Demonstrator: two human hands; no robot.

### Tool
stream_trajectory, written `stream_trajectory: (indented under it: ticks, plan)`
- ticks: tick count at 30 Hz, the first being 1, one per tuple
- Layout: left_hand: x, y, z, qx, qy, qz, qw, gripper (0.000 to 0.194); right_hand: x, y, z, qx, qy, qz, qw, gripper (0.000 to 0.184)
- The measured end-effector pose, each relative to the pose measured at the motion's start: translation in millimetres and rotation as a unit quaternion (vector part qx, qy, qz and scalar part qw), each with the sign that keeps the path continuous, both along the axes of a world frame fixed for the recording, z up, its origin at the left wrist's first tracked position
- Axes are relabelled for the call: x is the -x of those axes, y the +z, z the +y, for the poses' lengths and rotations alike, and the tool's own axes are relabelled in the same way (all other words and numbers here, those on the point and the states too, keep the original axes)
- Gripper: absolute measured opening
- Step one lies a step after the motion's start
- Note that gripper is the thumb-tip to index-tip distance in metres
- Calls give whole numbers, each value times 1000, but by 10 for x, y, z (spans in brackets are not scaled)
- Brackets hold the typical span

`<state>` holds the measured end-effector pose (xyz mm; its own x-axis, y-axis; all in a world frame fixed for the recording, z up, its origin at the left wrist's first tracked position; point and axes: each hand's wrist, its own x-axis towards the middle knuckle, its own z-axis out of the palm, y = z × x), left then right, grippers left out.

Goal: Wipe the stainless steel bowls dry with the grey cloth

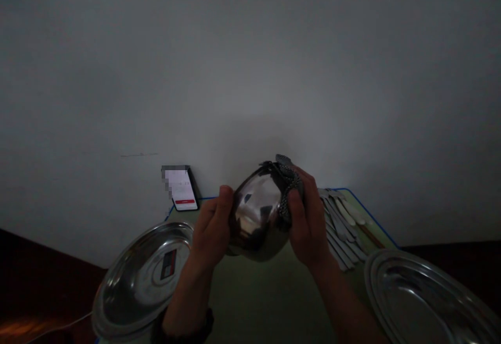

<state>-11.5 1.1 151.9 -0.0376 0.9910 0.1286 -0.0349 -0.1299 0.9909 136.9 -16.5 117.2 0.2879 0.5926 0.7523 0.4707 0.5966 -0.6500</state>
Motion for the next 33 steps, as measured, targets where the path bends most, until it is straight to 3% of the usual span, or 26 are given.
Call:
stream_trajectory:
  ticks: [7, 10, 12, 14, 16, 19, 22, 27, 30, 33]
  plan:
    - [-14, 20, 22, -2, 26, 27, 999, 56, -18, 204, -190, -1, 75, -165, 983, 40]
    - [-27, 55, 31, 33, 62, 68, 995, 61, -113, 165, -120, 15, 73, -90, 993, 35]
    - [-26, 53, 61, 61, 120, 61, 989, 60, -144, 91, -42, 21, 55, -10, 998, 34]
    - [-25, 19, 115, 79, 189, -4, 979, 52, -117, 3, 29, 39, 30, 60, 997, 37]
    - [-40, -29, 178, 90, 218, -118, 965, 43, -30, -85, 82, 71, 17, 119, 990, 44]
    - [-98, -67, 242, 99, 195, -292, 931, 31, 144, -196, 128, 105, 33, 174, 978, 50]
    - [-141, -56, 265, 113, 153, -387, 902, 31, 248, -265, 147, 110, 51, 162, 979, 51]
    - [-95, -86, 326, 125, 53, -425, 895, 40, 172, -292, 143, 48, 43, -2, 998, 50]
    - [-53, -124, 369, 121, -20, -430, 895, 45, 103, -308, 154, 19, 33, -118, 992, 54]
    - [-33, -116, 375, 118, -48, -433, 892, 47, 76, -336, 179, 9, 7, -181, 983, 59]
